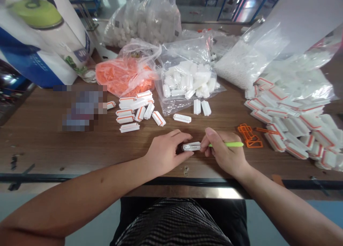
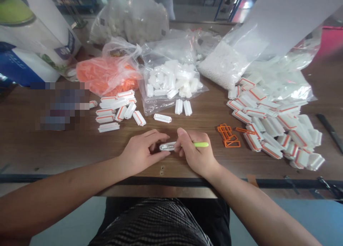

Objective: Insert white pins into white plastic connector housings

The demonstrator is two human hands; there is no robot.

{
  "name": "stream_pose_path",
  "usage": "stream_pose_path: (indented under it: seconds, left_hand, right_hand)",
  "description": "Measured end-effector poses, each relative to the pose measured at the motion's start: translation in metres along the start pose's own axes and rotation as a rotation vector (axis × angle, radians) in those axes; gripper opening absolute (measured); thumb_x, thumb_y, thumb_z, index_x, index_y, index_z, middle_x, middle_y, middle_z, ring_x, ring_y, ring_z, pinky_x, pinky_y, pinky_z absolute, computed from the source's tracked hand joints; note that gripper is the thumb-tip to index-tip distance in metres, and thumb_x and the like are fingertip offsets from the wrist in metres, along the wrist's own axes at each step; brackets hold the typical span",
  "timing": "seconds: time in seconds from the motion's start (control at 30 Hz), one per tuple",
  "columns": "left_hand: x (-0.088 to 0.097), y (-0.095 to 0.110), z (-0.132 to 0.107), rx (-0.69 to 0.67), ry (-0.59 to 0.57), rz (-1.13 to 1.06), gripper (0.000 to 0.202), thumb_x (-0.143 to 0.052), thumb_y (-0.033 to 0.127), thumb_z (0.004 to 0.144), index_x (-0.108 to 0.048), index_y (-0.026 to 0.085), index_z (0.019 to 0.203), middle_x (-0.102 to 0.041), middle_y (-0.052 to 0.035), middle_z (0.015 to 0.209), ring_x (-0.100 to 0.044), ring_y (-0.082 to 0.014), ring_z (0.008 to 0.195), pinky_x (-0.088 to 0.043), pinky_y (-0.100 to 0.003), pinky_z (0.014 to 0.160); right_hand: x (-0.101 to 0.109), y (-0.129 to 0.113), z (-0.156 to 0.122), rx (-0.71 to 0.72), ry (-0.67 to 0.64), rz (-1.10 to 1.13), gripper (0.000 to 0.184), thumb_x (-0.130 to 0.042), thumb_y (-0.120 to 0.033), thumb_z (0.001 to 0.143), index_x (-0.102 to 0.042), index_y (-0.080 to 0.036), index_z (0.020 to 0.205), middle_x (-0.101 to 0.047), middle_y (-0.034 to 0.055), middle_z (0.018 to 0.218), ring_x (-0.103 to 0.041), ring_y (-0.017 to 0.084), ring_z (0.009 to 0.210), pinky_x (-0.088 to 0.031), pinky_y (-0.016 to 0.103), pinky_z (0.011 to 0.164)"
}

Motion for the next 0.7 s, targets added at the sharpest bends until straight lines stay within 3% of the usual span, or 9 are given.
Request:
stream_pose_path:
  seconds: [0.2, 0.7]
  left_hand:
    - [-0.001, -0.002, 0.002, 0.01, -0.015, -0.033, 0.015, -0.068, 0.027, 0.087, -0.071, 0.022, 0.1, -0.065, 0.0005, 0.085, -0.056, -0.0109, 0.065, -0.044, -0.024, 0.061]
    - [-0.001, -0.003, 0.002, 0.016, -0.02, -0.043, 0.015, -0.07, 0.024, 0.086, -0.072, 0.022, 0.101, -0.065, 0.0013, 0.086, -0.056, -0.0108, 0.066, -0.044, -0.025, 0.063]
  right_hand:
    - [0.013, 0.006, 0.0, -0.053, 0.088, 0.121, 0.052, -0.053, -0.045, 0.095, -0.061, -0.017, 0.051, -0.062, 0.0022, 0.049, -0.053, 0.008, 0.037, -0.041, 0.019, 0.036]
    - [0.008, 0.015, 0.0, -0.091, 0.057, 0.092, 0.053, -0.051, -0.044, 0.096, -0.062, -0.017, 0.053, -0.062, 0.0019, 0.052, -0.053, 0.007, 0.038, -0.041, 0.018, 0.037]
Point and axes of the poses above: each hand's wrist, its own z-axis towards the middle knuckle, its own x-axis out of the back of the hand, y = z × x, the point moved 9 cm from there along z, towards the middle knuckle
